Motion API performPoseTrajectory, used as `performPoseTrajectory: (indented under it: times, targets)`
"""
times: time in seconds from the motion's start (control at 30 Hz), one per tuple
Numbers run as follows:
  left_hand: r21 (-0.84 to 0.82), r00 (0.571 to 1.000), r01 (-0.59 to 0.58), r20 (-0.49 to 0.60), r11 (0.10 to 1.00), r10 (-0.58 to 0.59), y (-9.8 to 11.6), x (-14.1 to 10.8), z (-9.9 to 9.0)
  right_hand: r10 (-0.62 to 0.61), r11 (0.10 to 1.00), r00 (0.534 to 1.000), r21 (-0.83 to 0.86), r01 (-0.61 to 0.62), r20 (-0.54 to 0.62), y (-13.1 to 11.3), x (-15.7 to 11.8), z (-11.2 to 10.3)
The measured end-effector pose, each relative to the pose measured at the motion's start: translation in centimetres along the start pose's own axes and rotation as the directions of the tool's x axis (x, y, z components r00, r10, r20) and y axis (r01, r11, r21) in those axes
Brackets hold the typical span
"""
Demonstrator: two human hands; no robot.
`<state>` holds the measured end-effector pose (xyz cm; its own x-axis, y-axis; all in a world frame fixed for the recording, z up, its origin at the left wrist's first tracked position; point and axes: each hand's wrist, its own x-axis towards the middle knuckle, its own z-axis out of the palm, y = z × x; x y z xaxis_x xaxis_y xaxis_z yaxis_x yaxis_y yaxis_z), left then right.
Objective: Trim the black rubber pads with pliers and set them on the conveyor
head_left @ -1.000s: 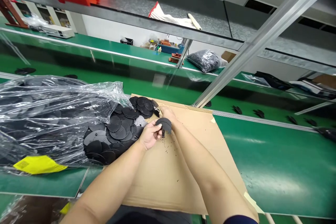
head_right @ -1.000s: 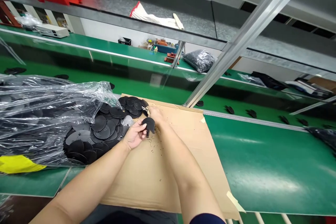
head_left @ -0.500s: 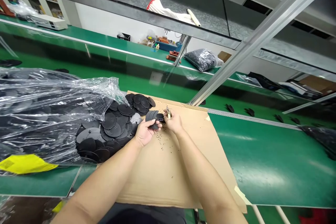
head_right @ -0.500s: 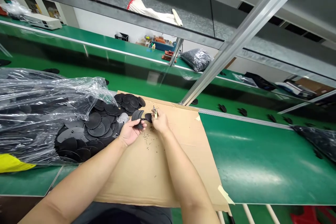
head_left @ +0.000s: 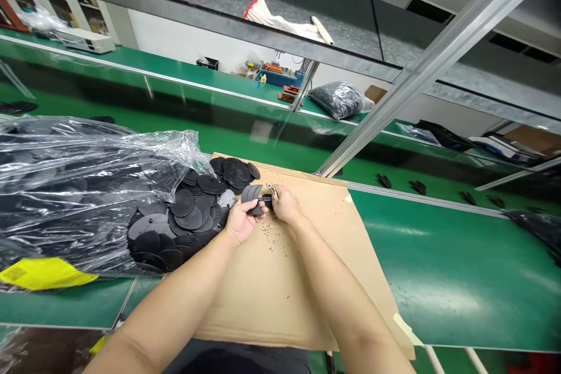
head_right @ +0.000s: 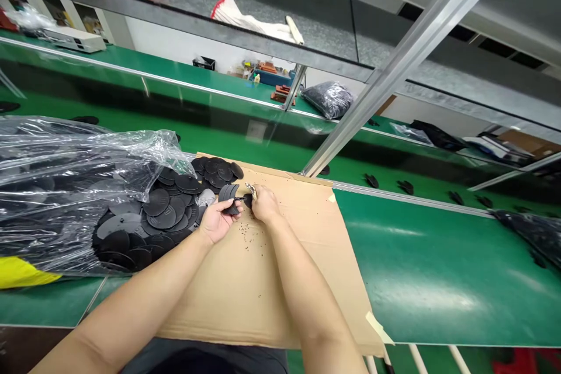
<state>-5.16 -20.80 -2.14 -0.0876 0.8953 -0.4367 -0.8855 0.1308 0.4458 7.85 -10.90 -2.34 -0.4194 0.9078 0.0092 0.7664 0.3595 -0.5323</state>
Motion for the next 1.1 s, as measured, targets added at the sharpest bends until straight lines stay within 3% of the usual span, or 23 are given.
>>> performPoseTrajectory:
  times: [0.13, 0.2, 0.3, 0.37, 0.43, 0.57, 0.63, 0.73, 0.83, 0.93, 1.03, 1.1]
  targets:
    - [0.006, 1.000, -0.011, -0.009, 1.000, 0.011, 0.0, 0.0, 0.1, 0.098, 0.992, 0.992, 0.088, -0.091, -0.075, 0.4, -0.7, -0.2]
    - [0.008, 1.000, -0.025, -0.004, 1.000, 0.025, -0.1, 0.1, 0.1, 0.151, 0.972, 0.974, 0.204, -0.115, -0.171, 0.5, -1.3, -0.1]
    - [0.018, 0.998, -0.055, 0.007, 0.998, 0.055, -0.4, 0.2, 0.1, 0.258, 0.807, 0.906, 0.590, -0.010, -0.337, 0.7, -2.3, 0.5]
    - [0.029, 0.997, -0.078, 0.006, 0.997, 0.078, -0.6, 0.3, 0.0, 0.311, 0.674, 0.873, 0.735, 0.076, -0.375, 0.9, -2.9, 1.1]
    - [0.031, 0.994, -0.103, -0.019, 0.994, 0.104, -0.7, 0.3, 0.0, 0.266, 0.717, 0.887, 0.692, 0.079, -0.376, 1.2, -3.4, 1.5]
    - [0.012, 0.986, -0.138, -0.090, 0.990, 0.139, -0.5, 0.5, 0.0, -0.023, 0.925, 0.935, 0.348, 0.154, -0.354, 1.4, -4.0, 1.7]
    - [0.000, 0.982, -0.159, -0.105, 0.987, 0.159, -0.4, 0.5, 0.0, -0.138, 0.957, 0.936, 0.199, 0.210, -0.325, 1.0, -4.1, 1.6]
    - [-0.016, 0.975, -0.195, -0.113, 0.981, 0.192, -0.3, 0.6, -0.1, -0.218, 0.968, 0.950, 0.079, 0.240, -0.223, -0.2, -3.9, 1.8]
    - [-0.025, 0.972, -0.203, -0.130, 0.979, 0.198, -0.2, 0.5, -0.1, -0.211, 0.977, 0.969, 0.016, 0.215, -0.132, -1.0, -3.5, 2.3]
    - [-0.024, 0.971, -0.199, -0.136, 0.980, 0.194, -0.1, 0.5, 0.0, -0.169, 0.985, 0.979, 0.005, 0.170, -0.116, -1.0, -3.3, 2.6]
    - [-0.014, 0.973, -0.196, -0.127, 0.980, 0.193, -0.1, 0.4, 0.0, -0.104, 0.985, 0.969, 0.115, 0.132, -0.223, -0.6, -3.5, 2.7]
    - [-0.003, 0.977, -0.180, -0.121, 0.984, 0.178, -0.1, 0.3, 0.0, -0.023, 0.944, 0.933, 0.300, 0.138, -0.359, -0.3, -3.8, 2.4]
